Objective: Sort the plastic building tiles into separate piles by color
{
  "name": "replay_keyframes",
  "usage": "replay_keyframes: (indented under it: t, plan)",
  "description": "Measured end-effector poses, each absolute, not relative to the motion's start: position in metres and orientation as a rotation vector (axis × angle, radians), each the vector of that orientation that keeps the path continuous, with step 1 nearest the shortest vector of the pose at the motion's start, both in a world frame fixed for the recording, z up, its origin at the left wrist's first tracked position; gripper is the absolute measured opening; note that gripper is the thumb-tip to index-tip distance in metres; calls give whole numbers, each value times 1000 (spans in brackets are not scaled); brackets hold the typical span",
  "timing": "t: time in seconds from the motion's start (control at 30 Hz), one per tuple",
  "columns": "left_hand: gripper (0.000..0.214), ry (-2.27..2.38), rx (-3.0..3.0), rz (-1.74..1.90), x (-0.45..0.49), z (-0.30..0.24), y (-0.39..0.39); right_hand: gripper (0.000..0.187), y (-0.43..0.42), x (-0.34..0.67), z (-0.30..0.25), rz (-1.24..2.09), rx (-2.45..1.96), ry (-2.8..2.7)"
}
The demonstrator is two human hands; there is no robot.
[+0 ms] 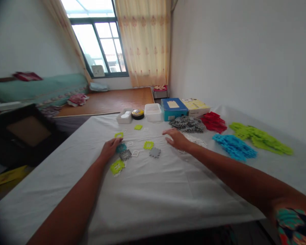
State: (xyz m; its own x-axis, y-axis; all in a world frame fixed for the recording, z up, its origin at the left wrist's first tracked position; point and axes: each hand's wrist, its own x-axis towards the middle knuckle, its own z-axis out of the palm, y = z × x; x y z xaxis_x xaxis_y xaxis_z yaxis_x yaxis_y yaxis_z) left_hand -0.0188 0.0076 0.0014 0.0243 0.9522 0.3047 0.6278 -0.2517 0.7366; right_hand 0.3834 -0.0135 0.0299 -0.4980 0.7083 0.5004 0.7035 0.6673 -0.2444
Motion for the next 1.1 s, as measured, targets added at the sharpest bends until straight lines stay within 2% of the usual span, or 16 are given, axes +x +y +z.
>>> replay_keyframes:
  t: [0.1,0.23,0.43,0.6,0.83,0.97,1.1]
  plan:
    - [57,1569,1880,1141,-19,-1,6,31,-18,304,24,109,-898,-2494]
    - [53,1559,1873,1156,-17,0,5,29,-9,228,26,190,-875,-2529]
    - [48,1577,1874,1220,-17,5,5,46,-6,155,29,134,-1126,-2611]
    - [50,1568,1867,1208,-18,6,6,44,-13,131,35,44,-1305,-2592]
    - [57,1643,1853,1191,-23,10,5,49,-36,197,57,20,-1268,-2437]
    - [56,1676,1882,1146,-22,12,3,49,-70,290,50,58,-1251,-2330]
    - [52,1712,1933,1078,-21,13,4,42,-106,407,39,-73,-1398,-2113]
